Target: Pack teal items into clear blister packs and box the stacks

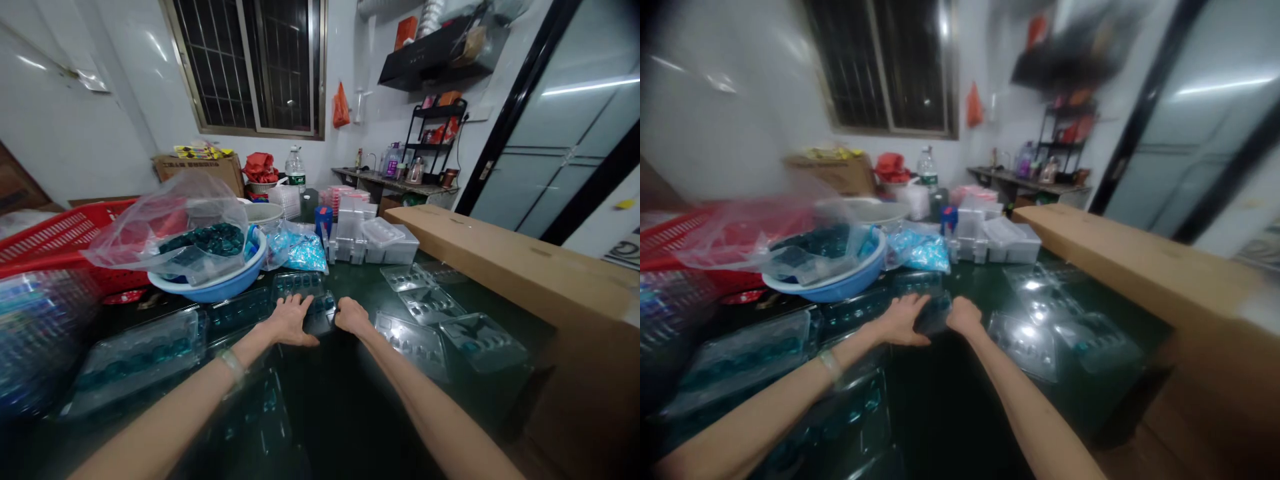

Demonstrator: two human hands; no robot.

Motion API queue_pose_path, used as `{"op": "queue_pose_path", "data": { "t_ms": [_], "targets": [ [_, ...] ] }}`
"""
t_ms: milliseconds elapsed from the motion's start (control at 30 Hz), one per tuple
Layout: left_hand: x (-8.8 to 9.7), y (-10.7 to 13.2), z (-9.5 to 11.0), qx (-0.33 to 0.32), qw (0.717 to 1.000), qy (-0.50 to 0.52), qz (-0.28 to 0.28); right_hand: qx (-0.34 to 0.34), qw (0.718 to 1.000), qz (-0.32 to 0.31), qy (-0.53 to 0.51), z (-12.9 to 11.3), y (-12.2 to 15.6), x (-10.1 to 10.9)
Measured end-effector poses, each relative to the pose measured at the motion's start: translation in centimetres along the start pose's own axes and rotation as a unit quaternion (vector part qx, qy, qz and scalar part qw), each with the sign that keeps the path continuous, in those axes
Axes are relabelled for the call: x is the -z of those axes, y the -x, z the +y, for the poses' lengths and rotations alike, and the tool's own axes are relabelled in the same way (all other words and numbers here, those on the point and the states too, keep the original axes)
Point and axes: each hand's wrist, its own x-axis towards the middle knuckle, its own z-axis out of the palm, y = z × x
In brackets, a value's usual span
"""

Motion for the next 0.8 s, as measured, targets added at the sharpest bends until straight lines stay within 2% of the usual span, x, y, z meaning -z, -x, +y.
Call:
{"op": "queue_pose_path", "data": {
  "t_ms": [133,267,400,667,800],
  "targets": [
    [-0.1,0.4,0.7,-0.006,1.0,0.003,-0.004,-0.013,0.998,-0.053,-0.038,0.9,0.1,-0.1],
    [-0.8,1.0,2.5,-0.011,1.0,0.01,0.007,-0.031,0.99,-0.11,-0.08,2.6,1.2,0.1],
    [-1.4,2.0,3.8,-0.014,1.0,0.02,0.014,-0.052,0.982,-0.136,-0.124,3.5,2.6,0.5],
    [-1.6,3.3,3.7,-0.02,0.999,0.031,0.018,-0.099,0.958,-0.147,-0.226,1.8,4.1,0.6],
    [-1.5,3.1,3.4,-0.03,0.999,0.031,0.015,-0.119,0.938,-0.151,-0.288,2.4,4.0,0.9]
  ]
}}
